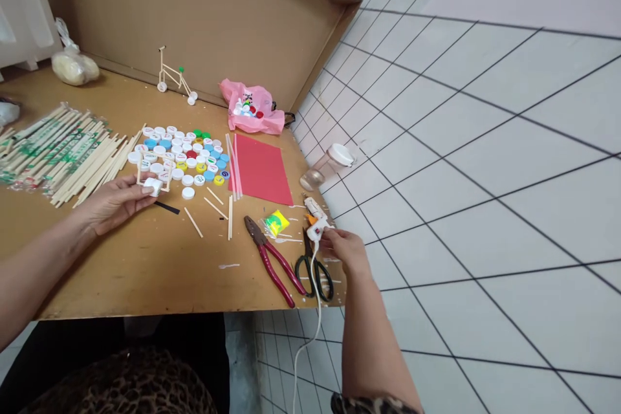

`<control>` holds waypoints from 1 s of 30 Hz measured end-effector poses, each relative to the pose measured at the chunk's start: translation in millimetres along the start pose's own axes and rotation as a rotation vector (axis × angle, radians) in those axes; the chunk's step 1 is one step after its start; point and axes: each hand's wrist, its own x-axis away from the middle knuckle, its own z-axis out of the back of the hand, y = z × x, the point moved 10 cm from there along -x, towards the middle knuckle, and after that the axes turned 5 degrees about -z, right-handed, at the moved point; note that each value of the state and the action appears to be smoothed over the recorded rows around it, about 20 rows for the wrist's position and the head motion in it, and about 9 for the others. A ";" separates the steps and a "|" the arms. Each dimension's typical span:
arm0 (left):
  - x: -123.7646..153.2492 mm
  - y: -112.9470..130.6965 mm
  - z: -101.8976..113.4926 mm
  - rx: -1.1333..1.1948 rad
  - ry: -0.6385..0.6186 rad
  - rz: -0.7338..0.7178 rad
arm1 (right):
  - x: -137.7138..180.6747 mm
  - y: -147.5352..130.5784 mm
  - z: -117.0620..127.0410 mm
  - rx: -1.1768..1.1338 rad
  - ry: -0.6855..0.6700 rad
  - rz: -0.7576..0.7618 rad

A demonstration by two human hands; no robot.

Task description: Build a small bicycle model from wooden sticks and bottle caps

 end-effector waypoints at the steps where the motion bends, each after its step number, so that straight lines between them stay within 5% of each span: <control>1: -0.1 -0.8 -0.1 -0.012 -0.006 0.001 | 8.5 -16.8 3.8 0.115 0.089 0.128; 4: 0.3 -1.9 -1.1 -0.044 -0.026 0.002 | 48.5 -59.4 -23.2 0.191 0.120 0.455; 11: 0.7 2.6 -5.0 -0.117 -0.072 -0.054 | 158.0 -75.0 -202.0 0.156 -0.619 0.618; 15: 1.0 8.5 -7.7 -0.171 -0.082 -0.104 | 184.4 -71.8 -262.9 0.253 -0.735 0.694; 20: 0.3 11.5 -11.3 -0.250 -0.102 -0.149 | 187.6 -67.6 -288.4 0.277 -0.783 0.746; 30: -3.0 0.6 -10.6 -0.284 -0.148 -0.097 | 189.1 -57.6 -290.5 0.208 -0.847 0.715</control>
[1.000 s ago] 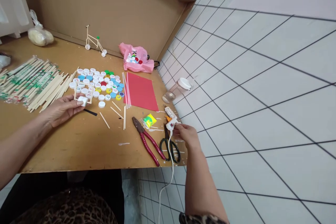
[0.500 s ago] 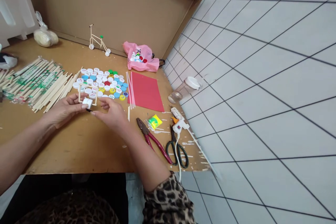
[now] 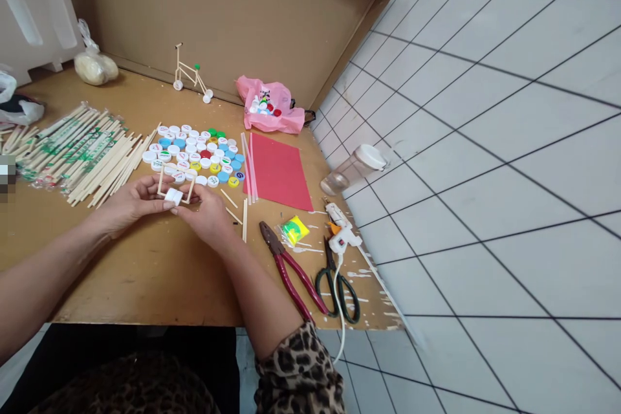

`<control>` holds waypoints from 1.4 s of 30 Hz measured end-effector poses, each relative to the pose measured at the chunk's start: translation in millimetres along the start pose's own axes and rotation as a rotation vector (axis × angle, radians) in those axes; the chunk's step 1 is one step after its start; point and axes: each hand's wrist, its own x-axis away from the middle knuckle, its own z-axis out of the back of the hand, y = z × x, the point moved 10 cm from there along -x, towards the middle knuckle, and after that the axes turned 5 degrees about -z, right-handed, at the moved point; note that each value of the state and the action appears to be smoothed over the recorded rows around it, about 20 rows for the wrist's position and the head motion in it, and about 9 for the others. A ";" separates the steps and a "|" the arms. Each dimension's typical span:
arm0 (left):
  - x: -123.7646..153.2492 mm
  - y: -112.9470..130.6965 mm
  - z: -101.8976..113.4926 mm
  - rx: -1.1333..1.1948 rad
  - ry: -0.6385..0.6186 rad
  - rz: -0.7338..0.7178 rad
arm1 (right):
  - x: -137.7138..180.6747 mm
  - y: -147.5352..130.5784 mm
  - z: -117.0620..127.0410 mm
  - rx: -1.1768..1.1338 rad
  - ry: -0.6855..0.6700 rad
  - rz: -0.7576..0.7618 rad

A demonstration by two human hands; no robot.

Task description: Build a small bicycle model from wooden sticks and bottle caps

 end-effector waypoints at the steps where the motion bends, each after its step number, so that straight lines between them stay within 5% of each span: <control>1: -0.1 -0.1 -0.4 -0.009 -0.007 0.002 | -0.5 1.5 -0.6 -0.001 -0.001 0.005; 12: -5.8 -1.0 2.8 -0.121 -0.050 -0.019 | -3.9 5.7 -1.9 0.140 0.021 0.064; 22: -7.2 20.6 23.7 -0.236 0.062 -0.021 | -6.2 9.1 -2.7 0.381 0.038 0.084; 37: -17.9 2.0 20.9 -0.723 -0.095 -0.169 | -8.3 13.0 -8.3 0.478 -0.002 0.040; 42: -18.1 1.6 14.0 -0.720 -0.142 -0.170 | -9.4 15.1 -8.6 0.461 -0.004 0.027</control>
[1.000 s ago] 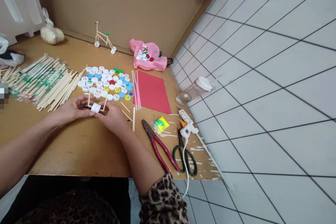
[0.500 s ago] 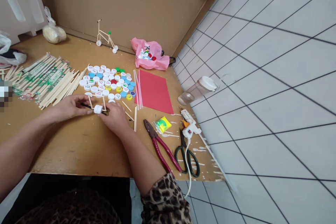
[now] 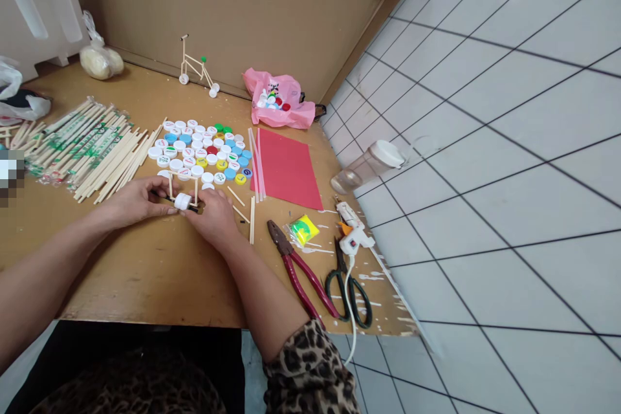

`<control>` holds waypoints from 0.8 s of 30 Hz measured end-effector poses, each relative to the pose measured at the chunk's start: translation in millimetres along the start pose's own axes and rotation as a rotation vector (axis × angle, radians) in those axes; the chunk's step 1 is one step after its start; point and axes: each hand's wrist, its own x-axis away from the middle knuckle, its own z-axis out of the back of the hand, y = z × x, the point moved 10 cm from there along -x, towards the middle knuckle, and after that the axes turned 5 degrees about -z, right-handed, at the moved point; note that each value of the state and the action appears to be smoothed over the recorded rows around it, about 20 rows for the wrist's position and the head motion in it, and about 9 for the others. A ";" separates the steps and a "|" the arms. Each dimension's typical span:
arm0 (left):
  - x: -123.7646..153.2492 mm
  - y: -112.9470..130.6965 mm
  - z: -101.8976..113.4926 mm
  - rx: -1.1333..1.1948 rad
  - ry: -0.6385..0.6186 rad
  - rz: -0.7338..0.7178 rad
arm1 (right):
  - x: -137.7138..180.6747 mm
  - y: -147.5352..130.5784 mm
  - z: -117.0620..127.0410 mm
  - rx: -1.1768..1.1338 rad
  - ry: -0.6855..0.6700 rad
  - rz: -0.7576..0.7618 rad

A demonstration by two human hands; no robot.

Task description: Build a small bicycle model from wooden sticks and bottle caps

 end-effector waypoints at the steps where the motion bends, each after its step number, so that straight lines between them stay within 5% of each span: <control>1: -0.3 -0.1 -0.8 0.015 -0.001 0.002 | 0.0 0.1 -0.3 0.000 -0.002 0.001; 24: 0.2 -2.5 -5.5 0.059 -0.008 0.036 | 0.6 3.6 1.7 -0.066 0.033 0.035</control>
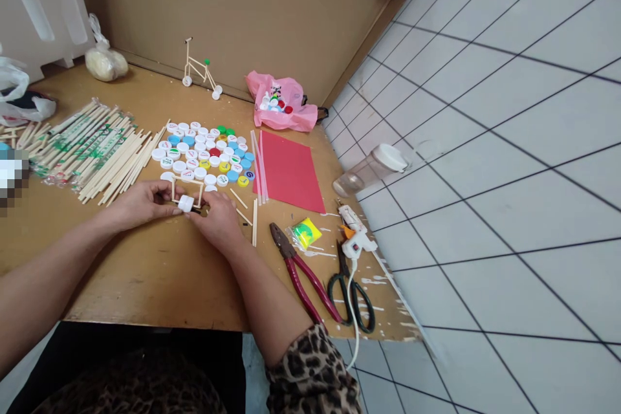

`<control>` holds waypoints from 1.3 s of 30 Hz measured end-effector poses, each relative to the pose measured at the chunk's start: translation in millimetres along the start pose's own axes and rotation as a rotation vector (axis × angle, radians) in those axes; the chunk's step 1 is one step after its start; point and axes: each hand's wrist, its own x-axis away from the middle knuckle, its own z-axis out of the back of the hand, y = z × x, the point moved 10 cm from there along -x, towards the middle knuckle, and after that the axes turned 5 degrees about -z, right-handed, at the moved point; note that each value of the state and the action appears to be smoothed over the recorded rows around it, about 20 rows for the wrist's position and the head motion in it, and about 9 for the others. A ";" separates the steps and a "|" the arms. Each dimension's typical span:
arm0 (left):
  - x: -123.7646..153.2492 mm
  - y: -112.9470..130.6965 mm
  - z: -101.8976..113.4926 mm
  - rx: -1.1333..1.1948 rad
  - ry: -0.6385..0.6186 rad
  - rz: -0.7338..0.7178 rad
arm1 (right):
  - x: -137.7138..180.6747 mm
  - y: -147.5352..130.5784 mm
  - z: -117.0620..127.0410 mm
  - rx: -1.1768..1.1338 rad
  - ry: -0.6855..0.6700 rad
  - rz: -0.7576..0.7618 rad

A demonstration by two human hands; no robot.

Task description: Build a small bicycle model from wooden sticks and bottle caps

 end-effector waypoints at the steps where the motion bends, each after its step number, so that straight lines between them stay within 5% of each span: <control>1: 0.0 0.2 0.2 -0.006 0.001 0.000 | 0.0 0.1 0.1 -0.009 0.003 0.007; 17: 0.3 0.9 4.2 -0.059 0.018 0.021 | -0.1 0.3 -1.2 -0.013 -0.009 0.002; 29: 1.5 -6.2 0.7 0.017 -0.004 0.063 | -1.4 16.2 17.3 -0.277 0.088 -0.062; 39: 1.6 0.0 4.0 -0.032 -0.032 0.046 | -1.9 21.9 5.5 -0.330 0.039 -0.144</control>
